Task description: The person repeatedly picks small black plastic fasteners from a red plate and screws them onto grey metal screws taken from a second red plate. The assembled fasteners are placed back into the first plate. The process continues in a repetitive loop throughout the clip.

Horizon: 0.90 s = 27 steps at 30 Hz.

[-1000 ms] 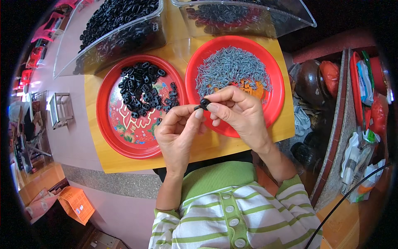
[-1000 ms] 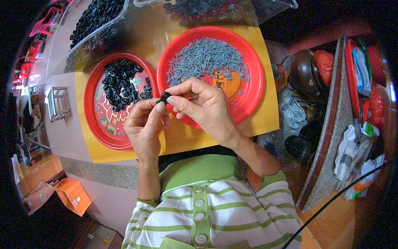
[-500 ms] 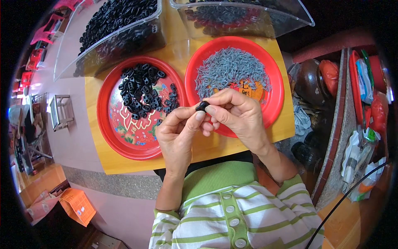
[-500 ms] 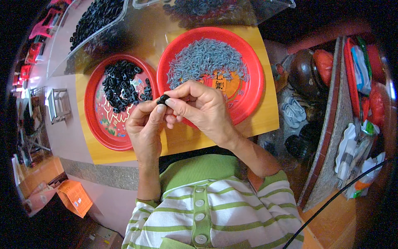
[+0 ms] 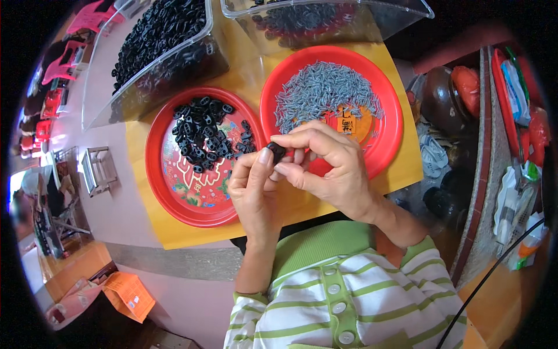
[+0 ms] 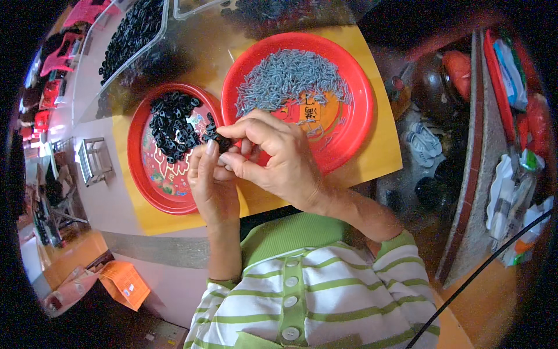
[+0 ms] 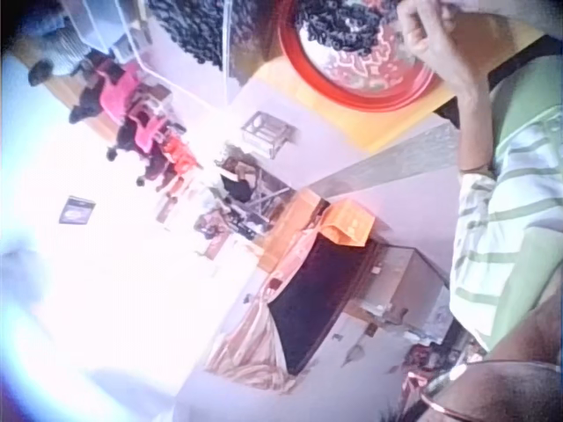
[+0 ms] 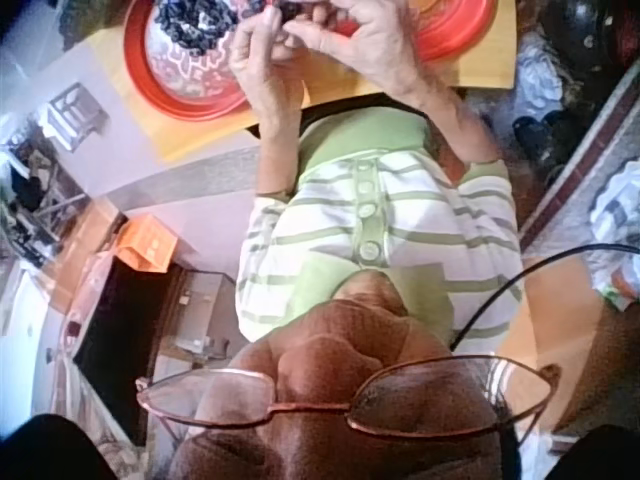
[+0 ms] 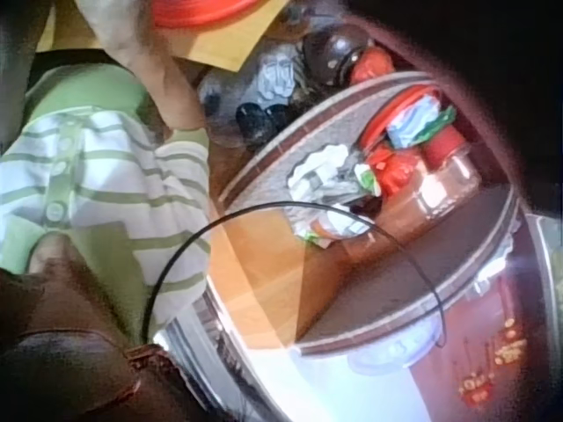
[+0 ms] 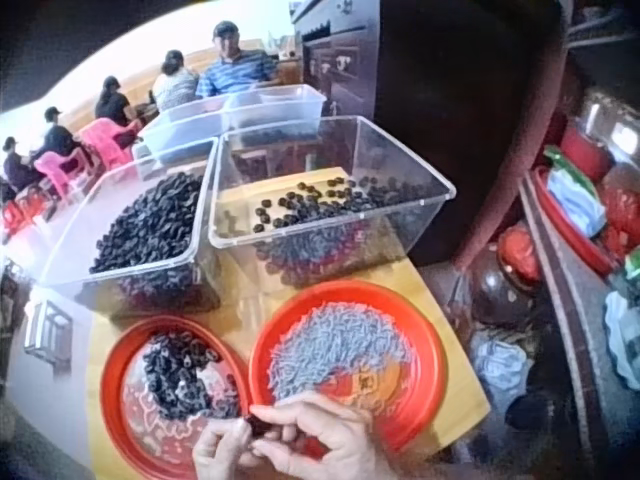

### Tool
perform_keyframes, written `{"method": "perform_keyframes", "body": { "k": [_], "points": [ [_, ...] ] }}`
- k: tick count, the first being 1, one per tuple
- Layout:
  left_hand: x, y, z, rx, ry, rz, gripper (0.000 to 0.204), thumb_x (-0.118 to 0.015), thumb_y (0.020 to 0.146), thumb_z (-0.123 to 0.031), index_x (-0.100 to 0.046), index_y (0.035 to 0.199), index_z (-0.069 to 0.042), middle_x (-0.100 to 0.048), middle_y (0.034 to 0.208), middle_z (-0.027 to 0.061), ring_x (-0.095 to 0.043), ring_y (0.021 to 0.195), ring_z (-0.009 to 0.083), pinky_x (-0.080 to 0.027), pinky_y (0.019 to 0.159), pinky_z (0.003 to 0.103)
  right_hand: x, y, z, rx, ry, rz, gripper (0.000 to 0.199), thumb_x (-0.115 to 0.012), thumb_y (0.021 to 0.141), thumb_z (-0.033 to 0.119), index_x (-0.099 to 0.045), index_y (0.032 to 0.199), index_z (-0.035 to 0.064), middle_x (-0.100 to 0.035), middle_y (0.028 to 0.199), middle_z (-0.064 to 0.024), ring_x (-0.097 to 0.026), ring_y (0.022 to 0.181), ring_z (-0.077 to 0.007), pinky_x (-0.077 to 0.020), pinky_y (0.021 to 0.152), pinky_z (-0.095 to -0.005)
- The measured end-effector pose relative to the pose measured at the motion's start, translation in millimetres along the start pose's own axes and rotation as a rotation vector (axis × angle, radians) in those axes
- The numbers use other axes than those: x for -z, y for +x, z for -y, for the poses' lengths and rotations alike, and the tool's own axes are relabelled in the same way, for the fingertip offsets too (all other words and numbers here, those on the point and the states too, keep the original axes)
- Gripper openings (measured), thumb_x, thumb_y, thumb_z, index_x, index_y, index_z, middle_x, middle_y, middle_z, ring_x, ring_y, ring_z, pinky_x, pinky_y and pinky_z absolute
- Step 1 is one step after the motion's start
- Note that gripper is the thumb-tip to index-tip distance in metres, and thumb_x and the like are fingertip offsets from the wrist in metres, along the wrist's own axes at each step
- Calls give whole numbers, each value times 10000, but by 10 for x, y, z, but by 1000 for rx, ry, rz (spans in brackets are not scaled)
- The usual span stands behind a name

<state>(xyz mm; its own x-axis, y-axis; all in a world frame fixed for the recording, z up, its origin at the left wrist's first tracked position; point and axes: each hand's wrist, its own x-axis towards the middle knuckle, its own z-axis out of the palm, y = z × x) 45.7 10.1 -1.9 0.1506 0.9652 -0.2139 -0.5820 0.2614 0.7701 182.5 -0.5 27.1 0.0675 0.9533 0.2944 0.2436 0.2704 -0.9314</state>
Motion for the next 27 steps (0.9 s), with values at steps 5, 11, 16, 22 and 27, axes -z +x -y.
{"method": "perform_keyframes", "body": {
  "k": [5, 11, 16, 22, 27],
  "points": [
    [-185, -26, -7, 38, -93, -80, 127, -528, 898, -117, -600, 891, -13, -634, 874, 94, -596, 795, 151, -467, 777, 289, 0, 21, 7, 34, -70, -24, 273, -706, 703, 48, -596, 949, 5, -548, 847, -79, -587, 721, -177, -500, 617, -286],
    [-173, -33, 33, 56, -140, -27, 124, -537, 890, -121, -603, 899, -17, -631, 893, 87, -596, 826, 153, -467, 785, 297, 80, 3, -86, 189, -233, -19, 313, -717, 693, 60, -607, 984, 20, -570, 881, -91, -594, 771, -201, -505, 639, -293],
    [-245, -58, 20, 100, -78, -47, 126, -554, 876, -125, -610, 901, -14, -625, 876, 75, -575, 793, 129, -454, 756, 271, 136, -15, -84, 180, -247, 10, 288, -703, 699, 59, -613, 969, 15, -567, 883, -99, -595, 802, -227, -507, 652, -307],
    [-154, -64, 116, 53, -94, -27, 91, -572, 867, -99, -618, 885, -23, -612, 901, 59, -509, 732, 85, -408, 676, 237, 166, -21, -97, 230, -290, -15, 256, -679, 700, 53, -596, 936, -7, -549, 843, -92, -589, 789, -243, -503, 667, -331],
    [-139, -34, 94, 17, 81, 45, 70, -544, 878, -73, -574, 905, -16, -592, 814, 47, -524, 694, 96, -448, 651, 246, 233, -20, -68, 215, -259, 2, 275, -690, 691, 38, -604, 951, 9, -555, 847, -92, -596, 784, -241, -510, 659, -322]
  ]
}}
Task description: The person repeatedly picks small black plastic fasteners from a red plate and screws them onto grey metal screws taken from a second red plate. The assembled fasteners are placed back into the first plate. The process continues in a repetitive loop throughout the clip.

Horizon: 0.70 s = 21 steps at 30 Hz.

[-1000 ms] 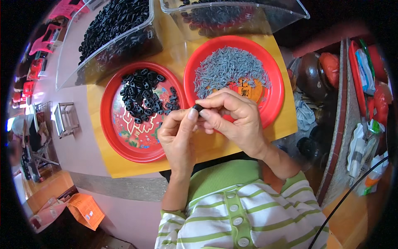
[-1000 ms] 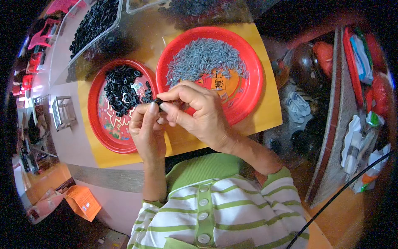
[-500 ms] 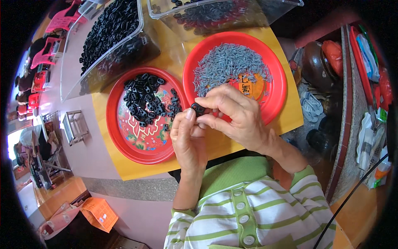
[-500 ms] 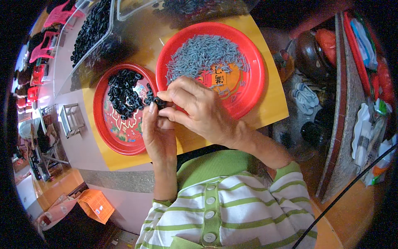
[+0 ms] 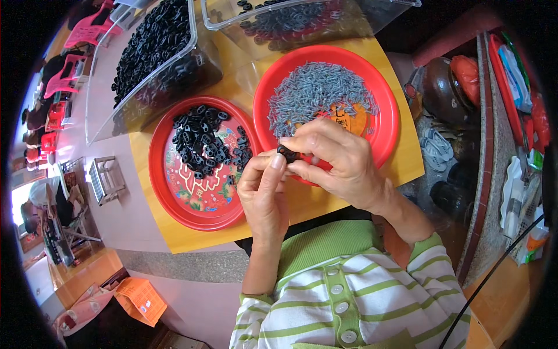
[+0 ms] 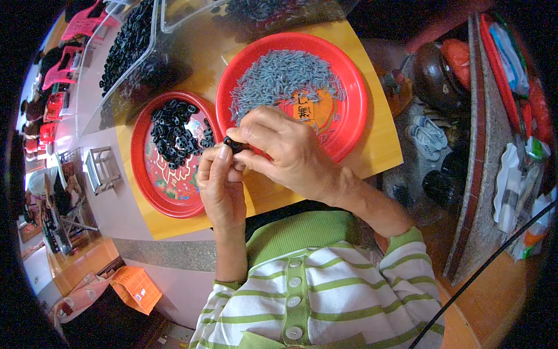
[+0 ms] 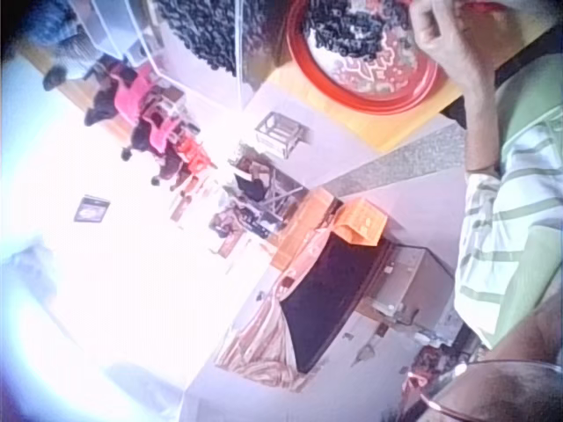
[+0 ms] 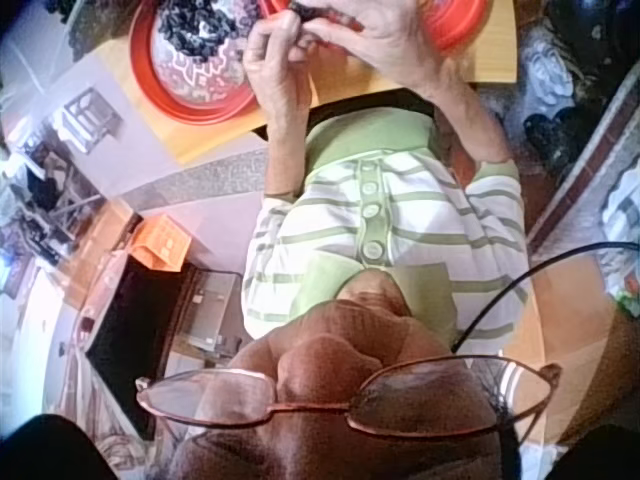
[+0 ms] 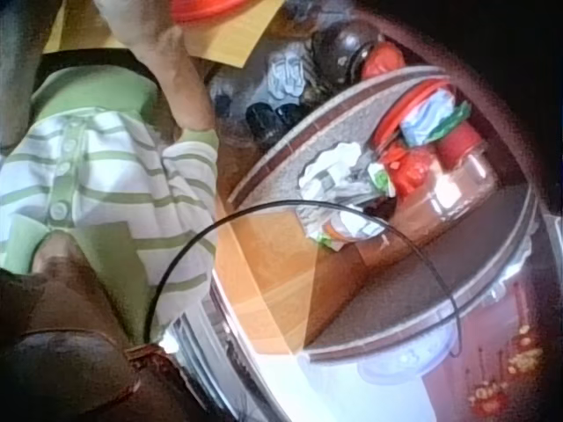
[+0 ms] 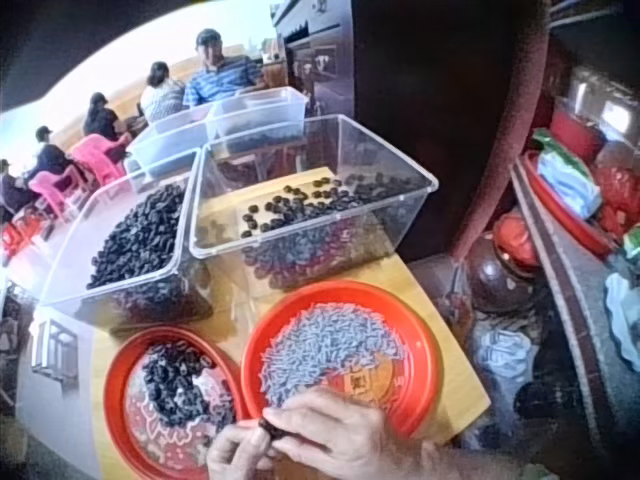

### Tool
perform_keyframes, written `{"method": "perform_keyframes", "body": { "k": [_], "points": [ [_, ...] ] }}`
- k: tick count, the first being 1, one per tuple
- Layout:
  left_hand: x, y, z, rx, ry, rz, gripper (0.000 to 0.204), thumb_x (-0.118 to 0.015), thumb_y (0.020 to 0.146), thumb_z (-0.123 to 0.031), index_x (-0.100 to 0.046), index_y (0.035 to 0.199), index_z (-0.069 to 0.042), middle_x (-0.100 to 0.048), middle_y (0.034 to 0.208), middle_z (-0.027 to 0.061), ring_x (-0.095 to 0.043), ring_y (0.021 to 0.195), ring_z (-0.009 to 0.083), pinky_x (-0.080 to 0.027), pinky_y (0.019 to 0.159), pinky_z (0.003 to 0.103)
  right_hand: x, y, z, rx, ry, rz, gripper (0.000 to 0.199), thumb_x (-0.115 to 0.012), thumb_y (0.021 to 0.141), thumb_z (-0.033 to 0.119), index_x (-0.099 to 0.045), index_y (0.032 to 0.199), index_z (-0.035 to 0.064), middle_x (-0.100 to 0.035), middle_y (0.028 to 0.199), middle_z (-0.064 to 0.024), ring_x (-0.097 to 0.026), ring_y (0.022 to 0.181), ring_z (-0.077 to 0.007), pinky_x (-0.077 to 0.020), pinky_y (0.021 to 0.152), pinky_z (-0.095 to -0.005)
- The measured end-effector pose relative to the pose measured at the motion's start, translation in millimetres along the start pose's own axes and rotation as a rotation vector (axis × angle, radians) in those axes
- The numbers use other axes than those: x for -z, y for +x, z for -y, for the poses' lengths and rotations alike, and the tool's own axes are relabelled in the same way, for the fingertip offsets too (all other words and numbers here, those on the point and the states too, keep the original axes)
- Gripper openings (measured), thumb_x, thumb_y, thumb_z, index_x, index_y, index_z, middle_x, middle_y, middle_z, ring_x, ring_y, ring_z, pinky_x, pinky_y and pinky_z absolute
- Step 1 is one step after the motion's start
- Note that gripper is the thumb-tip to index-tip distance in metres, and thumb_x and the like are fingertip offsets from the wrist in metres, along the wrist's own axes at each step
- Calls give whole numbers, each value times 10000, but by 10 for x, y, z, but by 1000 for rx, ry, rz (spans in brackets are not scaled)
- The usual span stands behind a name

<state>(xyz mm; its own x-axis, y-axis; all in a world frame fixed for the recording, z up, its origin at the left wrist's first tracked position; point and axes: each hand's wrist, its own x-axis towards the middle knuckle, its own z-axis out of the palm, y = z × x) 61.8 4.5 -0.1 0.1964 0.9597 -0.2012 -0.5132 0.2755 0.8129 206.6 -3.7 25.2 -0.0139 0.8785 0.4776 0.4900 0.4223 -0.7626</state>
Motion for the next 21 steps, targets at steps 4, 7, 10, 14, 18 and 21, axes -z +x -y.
{"method": "perform_keyframes", "body": {
  "k": [4, 7, 10, 14, 18, 21],
  "points": [
    [36, -9, -49, 59, 28, 56, 69, -575, 854, -30, -594, 917, -7, -607, 936, 63, -546, 814, 84, -436, 690, 196, 41, -20, -7, -83, 117, 45, 276, -698, 704, 25, -615, 967, 15, -568, 860, -79, -590, 724, -175, -497, 600, -270],
    [-80, 10, -41, -110, 73, 41, 165, -571, 852, -16, -574, 1015, 12, -597, 981, 65, -551, 864, 88, -446, 760, 210, 55, -29, 8, -161, 184, 64, 296, -713, 703, -9, -626, 985, 17, -590, 880, -62, -562, 678, -84, -470, 552, -206],
    [-90, -19, -37, -193, 44, 76, 286, -569, 852, -12, -537, 1134, 23, -586, 1013, 57, -546, 884, 87, -439, 809, 219, 80, -27, 0, -167, 236, 68, 275, -716, 709, 18, -616, 966, 10, -579, 856, -62, -558, 663, -90, -468, 559, -215],
    [112, 36, 34, -356, 372, 239, 305, -553, 876, -90, -534, 1148, 47, -546, 1117, 99, -532, 988, 149, -432, 871, 270, 144, -32, 5, -222, 303, 109, 232, -714, 729, 67, -599, 917, -6, -554, 803, -55, -565, 652, -110, -469, 570, -232],
    [92, 65, 85, -399, 328, 231, 293, -582, 865, -121, -567, 1098, 55, -555, 1003, 80, -527, 932, 145, -415, 867, 267, 136, -32, 16, -242, 364, 120, 223, -710, 736, 71, -594, 909, -7, -550, 786, -51, -562, 658, -118, -466, 585, -240],
    [89, 57, 95, -478, 380, 206, 284, -588, 864, -133, -574, 1080, 50, -551, 959, 77, -523, 920, 148, -419, 855, 270, 119, -53, 7, -256, 384, 157, 241, -714, 720, 30, -587, 921, -11, -592, 874, -54, -556, 745, -97, -456, 623, -220]
  ]
}}
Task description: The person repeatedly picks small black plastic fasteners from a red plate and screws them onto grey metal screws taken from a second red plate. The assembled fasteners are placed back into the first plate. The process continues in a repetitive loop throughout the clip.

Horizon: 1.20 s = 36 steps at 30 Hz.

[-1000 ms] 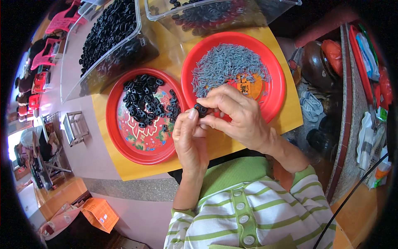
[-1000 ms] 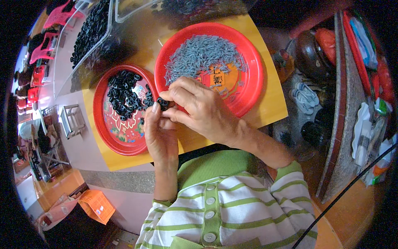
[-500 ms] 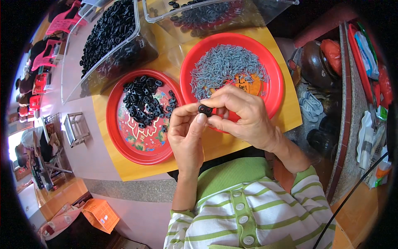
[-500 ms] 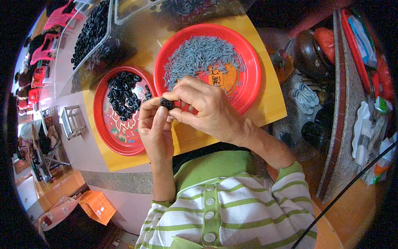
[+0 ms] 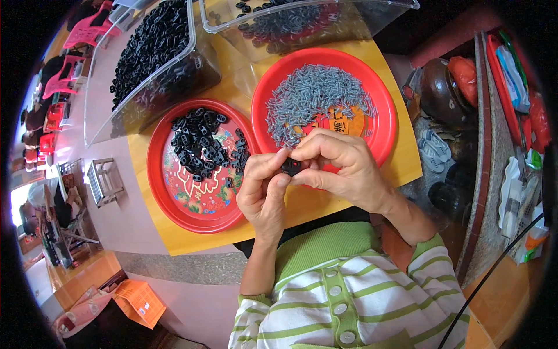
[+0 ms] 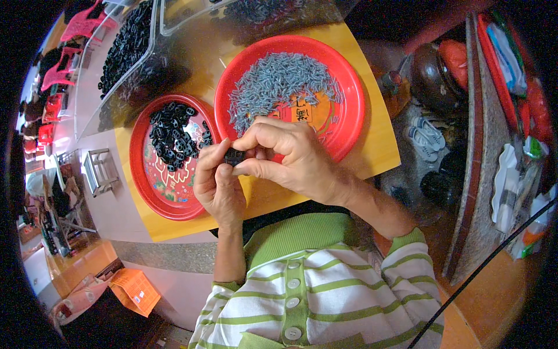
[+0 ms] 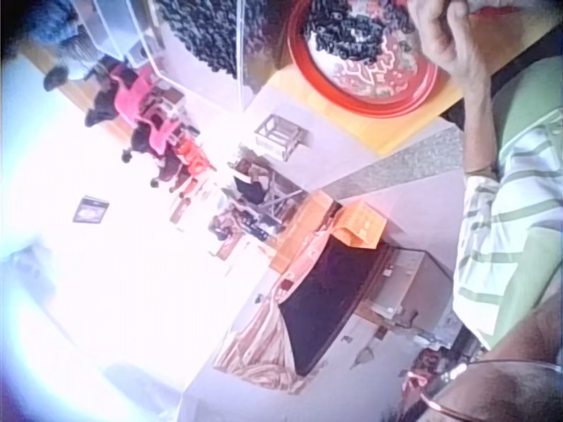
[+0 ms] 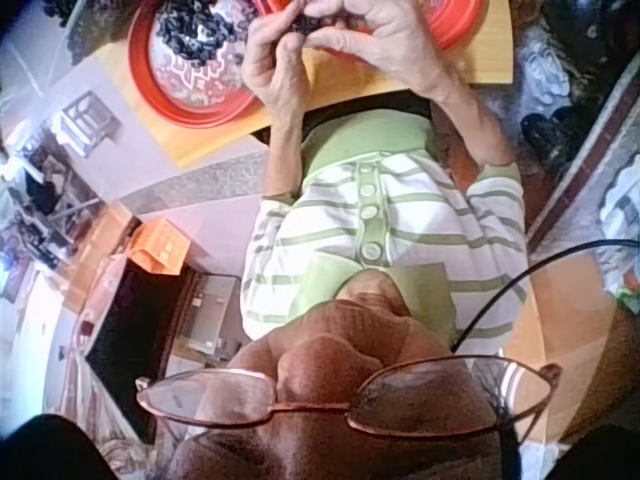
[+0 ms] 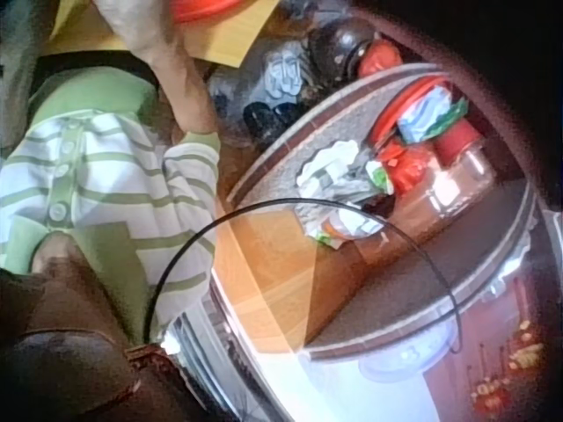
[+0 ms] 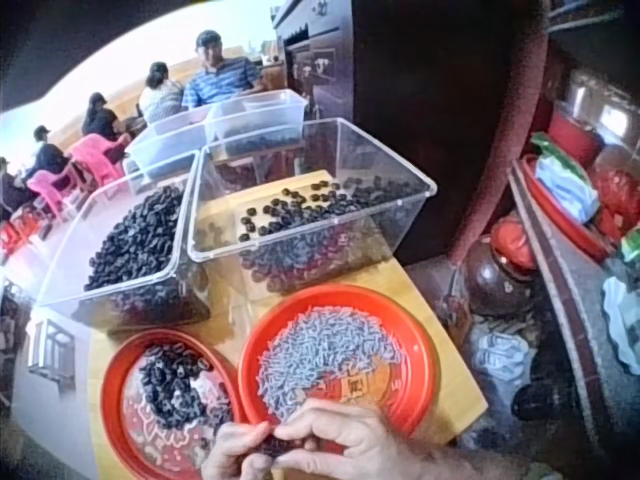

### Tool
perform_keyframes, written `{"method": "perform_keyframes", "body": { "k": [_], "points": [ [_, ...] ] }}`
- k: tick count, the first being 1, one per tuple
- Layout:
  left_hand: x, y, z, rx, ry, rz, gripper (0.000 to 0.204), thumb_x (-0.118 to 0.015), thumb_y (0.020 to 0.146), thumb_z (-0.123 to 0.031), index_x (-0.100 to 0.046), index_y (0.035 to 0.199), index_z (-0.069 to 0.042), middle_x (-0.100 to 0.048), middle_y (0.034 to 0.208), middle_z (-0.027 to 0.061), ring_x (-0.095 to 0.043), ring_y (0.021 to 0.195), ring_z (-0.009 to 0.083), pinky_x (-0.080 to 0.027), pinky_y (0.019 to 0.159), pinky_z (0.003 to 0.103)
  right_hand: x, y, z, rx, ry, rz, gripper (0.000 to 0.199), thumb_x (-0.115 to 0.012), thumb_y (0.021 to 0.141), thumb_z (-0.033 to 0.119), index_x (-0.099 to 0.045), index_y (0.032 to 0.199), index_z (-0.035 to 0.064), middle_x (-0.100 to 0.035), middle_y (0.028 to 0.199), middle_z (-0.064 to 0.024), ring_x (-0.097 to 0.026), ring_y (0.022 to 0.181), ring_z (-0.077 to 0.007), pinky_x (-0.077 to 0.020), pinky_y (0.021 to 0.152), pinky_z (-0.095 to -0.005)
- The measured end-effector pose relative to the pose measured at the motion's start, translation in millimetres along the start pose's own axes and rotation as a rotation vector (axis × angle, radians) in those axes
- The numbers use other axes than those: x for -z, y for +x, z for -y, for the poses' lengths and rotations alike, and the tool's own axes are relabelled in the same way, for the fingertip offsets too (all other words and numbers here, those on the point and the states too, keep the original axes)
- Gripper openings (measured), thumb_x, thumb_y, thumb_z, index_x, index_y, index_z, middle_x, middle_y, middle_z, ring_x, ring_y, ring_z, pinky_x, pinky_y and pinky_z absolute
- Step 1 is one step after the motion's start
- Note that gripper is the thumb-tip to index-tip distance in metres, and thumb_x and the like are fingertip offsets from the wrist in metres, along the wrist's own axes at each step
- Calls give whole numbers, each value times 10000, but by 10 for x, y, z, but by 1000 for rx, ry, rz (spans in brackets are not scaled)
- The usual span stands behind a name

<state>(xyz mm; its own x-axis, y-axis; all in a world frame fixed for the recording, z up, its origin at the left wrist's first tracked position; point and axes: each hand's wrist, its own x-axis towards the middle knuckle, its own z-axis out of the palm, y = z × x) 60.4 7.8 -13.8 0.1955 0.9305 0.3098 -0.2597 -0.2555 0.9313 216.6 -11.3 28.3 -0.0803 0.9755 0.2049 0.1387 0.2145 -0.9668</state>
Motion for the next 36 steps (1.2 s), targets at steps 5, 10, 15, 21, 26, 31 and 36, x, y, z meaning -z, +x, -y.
{"method": "perform_keyframes", "body": {
  "k": [5, 10, 15, 21, 26, 31, 36],
  "points": [
    [17, -18, 24, 11, -129, -21, 223, -621, 827, -42, -603, 1040, 22, -559, 992, 95, -530, 896, 132, -435, 787, 233, -23, 7, -14, -4, -24, 25, 226, -704, 730, 28, -580, 916, -9, -591, 885, -63, -568, 761, -113, -464, 634, -224],
    [47, -22, 22, 10, -99, -37, 186, -624, 814, -9, -609, 997, 26, -569, 978, 99, -538, 873, 133, -440, 772, 229, -92, 28, -19, 3, -7, -23, 183, -693, 748, 68, -588, 885, 6, -555, 735, -52, -572, 665, -136, -459, 576, -263],
    [119, -33, 23, -31, 24, -38, 149, -614, 804, 26, -617, 953, 29, -582, 969, 105, -544, 842, 134, -443, 729, 229, -158, 40, -23, -20, 8, 5, 173, -692, 750, 77, -586, 868, 8, -556, 734, -52, -559, 652, -137, -445, 569, -257],
    [73, 82, -266, 173, -79, -144, 265, -517, 873, 10, -556, 1135, 20, -571, 948, 69, -554, 743, 104, -453, 681, 213, -9, 377, 27, 40, -140, 3, 164, -688, 754, 75, -620, 892, 18, -599, 794, -48, -579, 708, -120, -464, 634, -249],
    [729, 86, -420, 219, 477, -254, 149, -572, 851, 3, -618, 991, 22, -573, 847, 39, -538, 699, 81, -435, 620, 199, 859, 1107, -86, 260, -221, -469, 202, -626, 810, 75, -618, 1000, 8, -587, 910, -18, -530, 761, -70, -426, 649, -203],
    [912, 68, -450, 247, 802, -86, 101, -627, 797, 17, -632, 897, 26, -566, 766, 50, -524, 614, 83, -429, 566, 209, 987, 1219, 269, 333, -996, -451, 241, -567, 842, 77, -585, 1065, -14, -600, 855, -48, -547, 772, -98, -435, 681, -220],
    [831, 72, -375, 272, 872, -14, 198, -680, 747, 6, -635, 940, 2, -561, 777, 43, -543, 600, 91, -437, 559, 225, 988, 1212, 216, 209, -800, -599, 311, -561, 823, 58, -553, 1127, -9, -582, 955, -94, -559, 768, -138, -451, 697, -256]
  ]
}}
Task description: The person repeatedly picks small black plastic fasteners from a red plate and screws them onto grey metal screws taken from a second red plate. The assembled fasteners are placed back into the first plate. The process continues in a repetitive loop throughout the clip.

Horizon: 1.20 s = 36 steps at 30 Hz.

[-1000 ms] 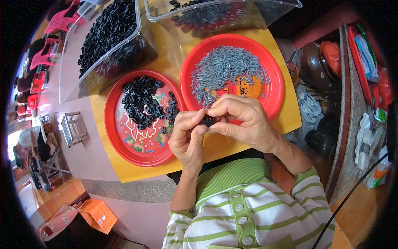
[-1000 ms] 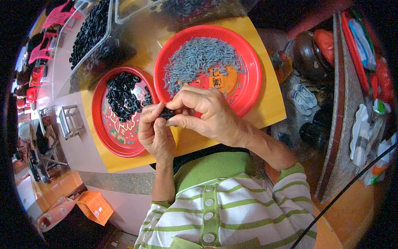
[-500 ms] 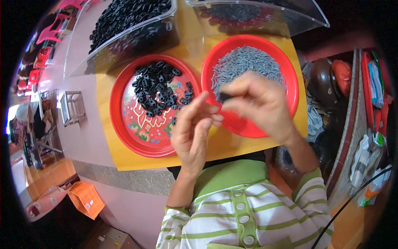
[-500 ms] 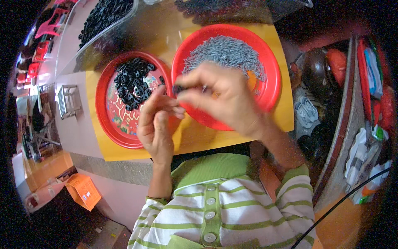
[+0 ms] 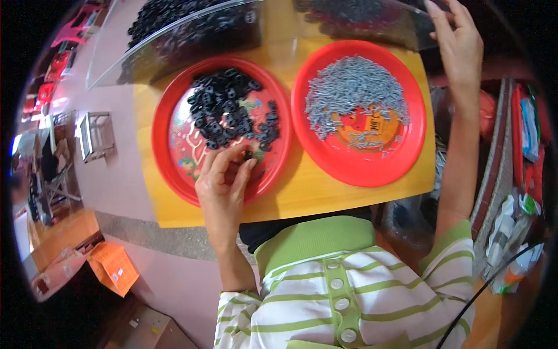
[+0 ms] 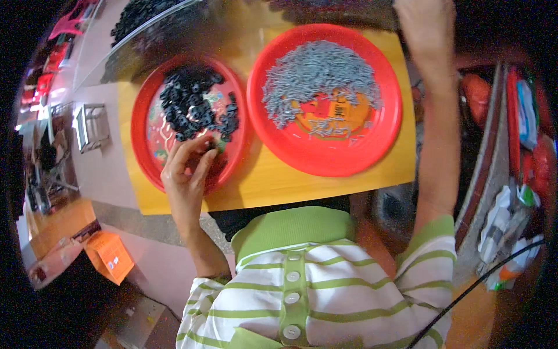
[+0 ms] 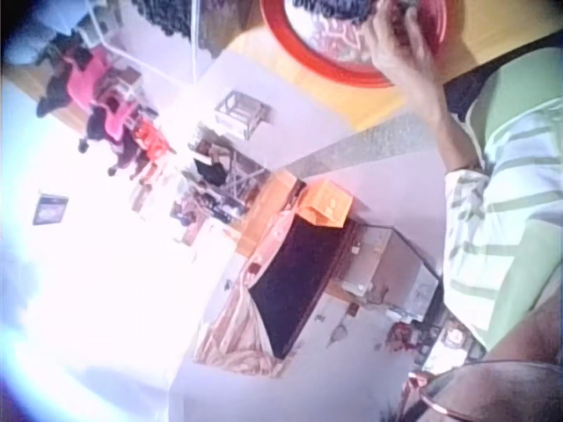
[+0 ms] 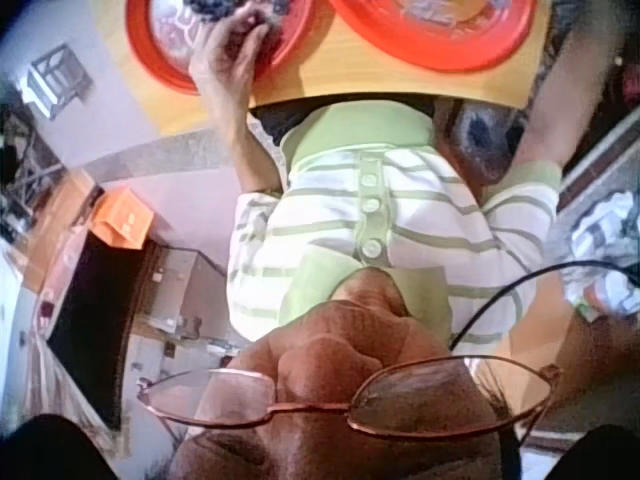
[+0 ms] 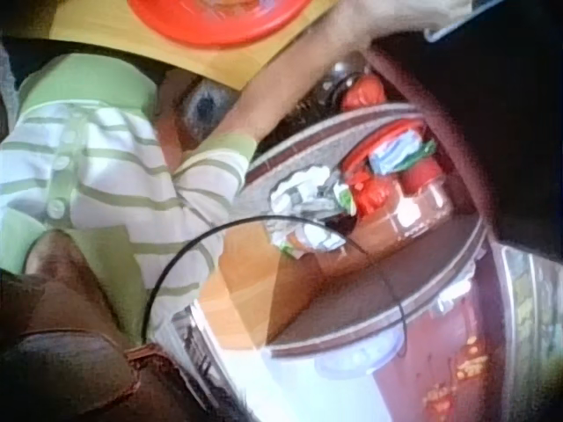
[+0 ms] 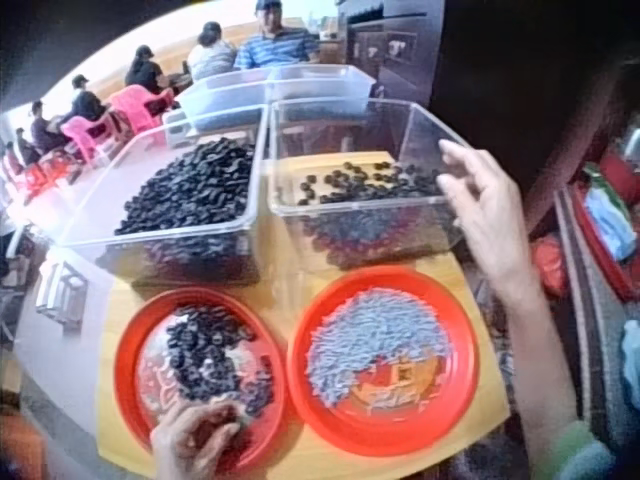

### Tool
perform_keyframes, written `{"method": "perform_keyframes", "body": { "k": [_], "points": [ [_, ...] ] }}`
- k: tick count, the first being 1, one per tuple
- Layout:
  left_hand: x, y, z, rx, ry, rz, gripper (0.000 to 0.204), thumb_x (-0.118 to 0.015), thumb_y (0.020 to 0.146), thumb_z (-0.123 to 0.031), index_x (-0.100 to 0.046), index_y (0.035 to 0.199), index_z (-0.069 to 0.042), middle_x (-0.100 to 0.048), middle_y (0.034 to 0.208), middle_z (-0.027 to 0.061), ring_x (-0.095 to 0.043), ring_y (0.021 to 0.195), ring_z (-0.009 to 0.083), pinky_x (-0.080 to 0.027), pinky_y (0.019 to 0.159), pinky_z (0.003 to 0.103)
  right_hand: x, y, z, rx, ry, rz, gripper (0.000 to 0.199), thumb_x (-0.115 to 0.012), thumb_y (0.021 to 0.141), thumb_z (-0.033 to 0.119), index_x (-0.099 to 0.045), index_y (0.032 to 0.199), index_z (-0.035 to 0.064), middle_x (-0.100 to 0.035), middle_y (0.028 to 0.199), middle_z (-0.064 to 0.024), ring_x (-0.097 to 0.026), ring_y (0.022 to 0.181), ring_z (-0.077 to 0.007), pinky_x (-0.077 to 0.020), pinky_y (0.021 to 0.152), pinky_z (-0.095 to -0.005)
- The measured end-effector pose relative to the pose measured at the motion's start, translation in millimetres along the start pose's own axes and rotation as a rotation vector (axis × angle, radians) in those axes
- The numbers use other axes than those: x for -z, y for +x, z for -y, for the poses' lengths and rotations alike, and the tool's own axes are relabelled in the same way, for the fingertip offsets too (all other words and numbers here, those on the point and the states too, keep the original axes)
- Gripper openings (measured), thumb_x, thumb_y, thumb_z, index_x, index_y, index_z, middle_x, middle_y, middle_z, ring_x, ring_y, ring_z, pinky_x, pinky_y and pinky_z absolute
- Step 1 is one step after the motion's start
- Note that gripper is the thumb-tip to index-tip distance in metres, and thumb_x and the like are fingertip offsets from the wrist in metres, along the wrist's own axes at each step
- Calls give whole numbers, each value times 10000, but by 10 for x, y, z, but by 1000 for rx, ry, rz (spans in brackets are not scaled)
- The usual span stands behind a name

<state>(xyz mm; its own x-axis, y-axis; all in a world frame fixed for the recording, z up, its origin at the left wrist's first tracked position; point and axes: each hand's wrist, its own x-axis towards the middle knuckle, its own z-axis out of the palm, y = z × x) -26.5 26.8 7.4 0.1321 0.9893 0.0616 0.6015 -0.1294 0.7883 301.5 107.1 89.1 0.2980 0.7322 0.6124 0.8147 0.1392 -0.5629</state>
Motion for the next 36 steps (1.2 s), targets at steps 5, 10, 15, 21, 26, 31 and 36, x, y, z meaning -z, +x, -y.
{"method": "perform_keyframes", "body": {
  "k": [5, 10, 15, 21, 26, 31, 36],
  "points": [
    [-48, -18, 70, -29, 31, -14, 179, -660, 745, 42, -636, 918, 4, -555, 783, 40, -532, 594, 82, -429, 553, 219, 26, -430, 164, 280, -161, 64, 200, -610, 788, 43, -599, 987, 28, -561, 988, -70, -556, 857, -135, -455, 696, -242],
    [-65, 3, 55, -25, -4, 2, 148, -652, 736, 68, -623, 872, 15, -559, 795, 40, -515, 588, 72, -418, 529, 215, 125, -707, 130, 397, -302, 156, 212, -653, 789, 97, -645, 998, 58, -566, 1151, -76, -582, 917, -171, -471, 780, -293],
    [-68, -7, -3, -58, 10, -58, 120, -646, 737, 76, -612, 835, 15, -567, 806, 51, -535, 625, 89, -432, 548, 213, 182, -711, 4, 208, 20, 293, 152, -661, 764, 90, -640, 906, 41, -600, 967, -77, -586, 863, -177, -473, 733, -296],
    [-136, -139, -45, 16, -537, -56, 134, -610, 783, 92, -580, 902, 39, -583, 868, 46, -575, 759, 100, -488, 681, 216, 1, -1349, 315, 194, 167, 715, 108, -666, 740, 131, -609, 786, 51, -560, 785, -74, -565, 752, -231, -462, 631, -328],
    [-216, -222, -234, 120, -592, -12, 283, -619, 798, 65, -580, 1076, 31, -625, 910, 56, -611, 807, 103, -495, 718, 209, -109, -1495, 351, 245, -28, 758, 121, -653, 735, 150, -579, 778, 64, -527, 790, -65, -553, 771, -233, -464, 613, -342],
    [-234, -210, -275, 26, -618, 50, 170, -634, 780, 64, -632, 949, 45, -596, 898, 74, -600, 755, 121, -492, 674, 207, -115, -1496, 417, 267, -109, 767, 112, -620, 743, 97, -530, 762, 34, -507, 782, -88, -549, 777, -244, -469, 615, -356],
    [-258, -202, -322, -80, -607, 28, 115, -643, 765, 71, -647, 874, 35, -595, 899, 84, -577, 753, 114, -483, 649, 205, -148, -1524, 455, 260, -97, 768, 114, -598, 755, 65, -503, 785, 10, -492, 787, -100, -543, 777, -261, -472, 610, -373]
  ]
}}
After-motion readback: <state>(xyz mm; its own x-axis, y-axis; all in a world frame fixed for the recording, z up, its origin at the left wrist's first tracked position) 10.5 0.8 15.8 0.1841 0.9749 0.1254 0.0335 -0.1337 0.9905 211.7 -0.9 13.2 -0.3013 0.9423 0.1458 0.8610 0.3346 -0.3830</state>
